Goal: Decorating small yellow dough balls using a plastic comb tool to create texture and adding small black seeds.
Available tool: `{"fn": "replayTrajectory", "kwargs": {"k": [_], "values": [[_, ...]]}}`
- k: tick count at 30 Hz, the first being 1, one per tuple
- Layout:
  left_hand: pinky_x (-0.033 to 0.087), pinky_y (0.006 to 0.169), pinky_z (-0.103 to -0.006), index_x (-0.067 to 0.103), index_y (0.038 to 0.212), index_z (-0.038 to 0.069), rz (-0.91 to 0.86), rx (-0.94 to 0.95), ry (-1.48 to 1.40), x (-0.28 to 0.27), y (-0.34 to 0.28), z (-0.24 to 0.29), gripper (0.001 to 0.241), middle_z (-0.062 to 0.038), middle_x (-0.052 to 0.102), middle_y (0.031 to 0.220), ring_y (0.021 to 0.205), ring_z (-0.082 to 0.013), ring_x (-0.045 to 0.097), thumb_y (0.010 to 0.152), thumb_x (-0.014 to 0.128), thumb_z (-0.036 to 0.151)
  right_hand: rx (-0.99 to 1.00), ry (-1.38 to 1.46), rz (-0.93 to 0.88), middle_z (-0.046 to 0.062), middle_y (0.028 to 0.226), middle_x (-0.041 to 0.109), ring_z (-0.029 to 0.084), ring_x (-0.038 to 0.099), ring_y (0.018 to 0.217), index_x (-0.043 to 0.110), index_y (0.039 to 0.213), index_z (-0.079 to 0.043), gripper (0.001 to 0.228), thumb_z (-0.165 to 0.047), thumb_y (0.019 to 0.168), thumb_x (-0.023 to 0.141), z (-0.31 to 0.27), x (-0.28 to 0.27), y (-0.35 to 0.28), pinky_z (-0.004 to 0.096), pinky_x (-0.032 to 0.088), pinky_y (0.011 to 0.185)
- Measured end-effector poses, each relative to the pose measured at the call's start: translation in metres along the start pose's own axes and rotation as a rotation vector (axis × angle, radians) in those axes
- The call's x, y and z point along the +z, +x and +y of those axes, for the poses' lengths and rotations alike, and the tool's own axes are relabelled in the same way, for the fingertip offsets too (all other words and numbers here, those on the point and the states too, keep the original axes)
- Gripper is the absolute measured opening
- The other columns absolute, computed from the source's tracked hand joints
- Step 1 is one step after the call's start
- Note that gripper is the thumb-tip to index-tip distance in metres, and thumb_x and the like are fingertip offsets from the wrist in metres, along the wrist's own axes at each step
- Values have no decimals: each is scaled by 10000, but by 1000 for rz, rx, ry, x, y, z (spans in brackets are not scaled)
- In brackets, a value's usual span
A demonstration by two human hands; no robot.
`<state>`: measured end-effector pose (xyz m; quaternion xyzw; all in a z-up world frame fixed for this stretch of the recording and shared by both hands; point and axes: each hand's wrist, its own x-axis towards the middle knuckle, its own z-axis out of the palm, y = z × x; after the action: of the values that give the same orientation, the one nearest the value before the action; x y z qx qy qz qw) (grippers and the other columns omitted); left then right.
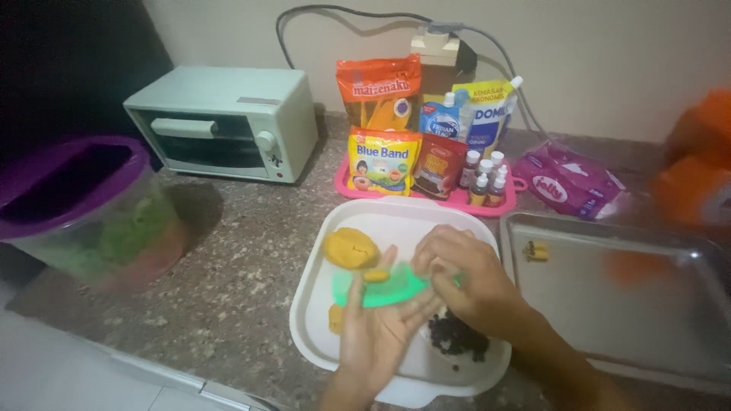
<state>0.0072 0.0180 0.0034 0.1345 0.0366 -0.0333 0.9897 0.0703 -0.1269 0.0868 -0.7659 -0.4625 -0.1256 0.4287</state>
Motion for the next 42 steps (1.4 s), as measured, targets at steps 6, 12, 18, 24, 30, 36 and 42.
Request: {"fn": "replayTrajectory", "kwargs": {"k": [6,12,18,24,30,36,42], "values": [[399,1118,-624,522,1476,161,241,89,-89,25,-1,12,658,-245,522,1556,1289,-478,522,921,449,505,-67,-15,-266,38,924,620,228,565,850,605,1000,-126,199,-125,1009,406,-3,-12,-1,355,404,811],[405,1165,-599,447,1537,106,-314,177,-83,-37,14,10,614,-267,385,1577,1387,-600,407,1066,598,470,383,-136,-689,20,846,721,179,654,801,687,799,-156,242,-270,955,542,6,-32,5,362,475,763],[370,1167,-579,516,1444,114,297,238,-16,26,-2,15,646,-229,513,1611,1405,-579,479,935,401,495,-185,-550,-847,67,657,568,262,582,610,562,654,-96,242,5,860,640,97,10,-44,389,450,538],[385,1152,-595,485,1512,75,-293,324,-54,-32,10,10,576,-266,455,1547,1364,-594,442,1080,570,447,213,-453,-778,7,819,535,245,533,783,516,732,-158,219,-13,894,494,107,25,-56,398,431,623],[430,1122,-560,513,1485,121,-148,287,-12,-24,8,10,601,-231,482,1559,1350,-583,487,1014,558,491,44,-347,-553,-113,813,691,154,660,799,671,733,-251,241,-30,825,650,132,41,-68,357,519,653],[445,1108,-570,484,1508,95,-179,299,-16,-26,9,10,608,-264,461,1555,1336,-597,494,1037,565,472,12,-367,-417,-36,799,616,243,614,686,678,731,-207,208,-26,779,768,128,41,-69,415,456,505],[441,1114,-594,486,1507,104,-174,291,-35,-29,11,10,638,-269,464,1548,1340,-587,494,1015,616,488,-50,-594,-586,12,691,494,183,489,543,426,598,-137,426,19,899,684,115,38,-64,345,407,403]]}}
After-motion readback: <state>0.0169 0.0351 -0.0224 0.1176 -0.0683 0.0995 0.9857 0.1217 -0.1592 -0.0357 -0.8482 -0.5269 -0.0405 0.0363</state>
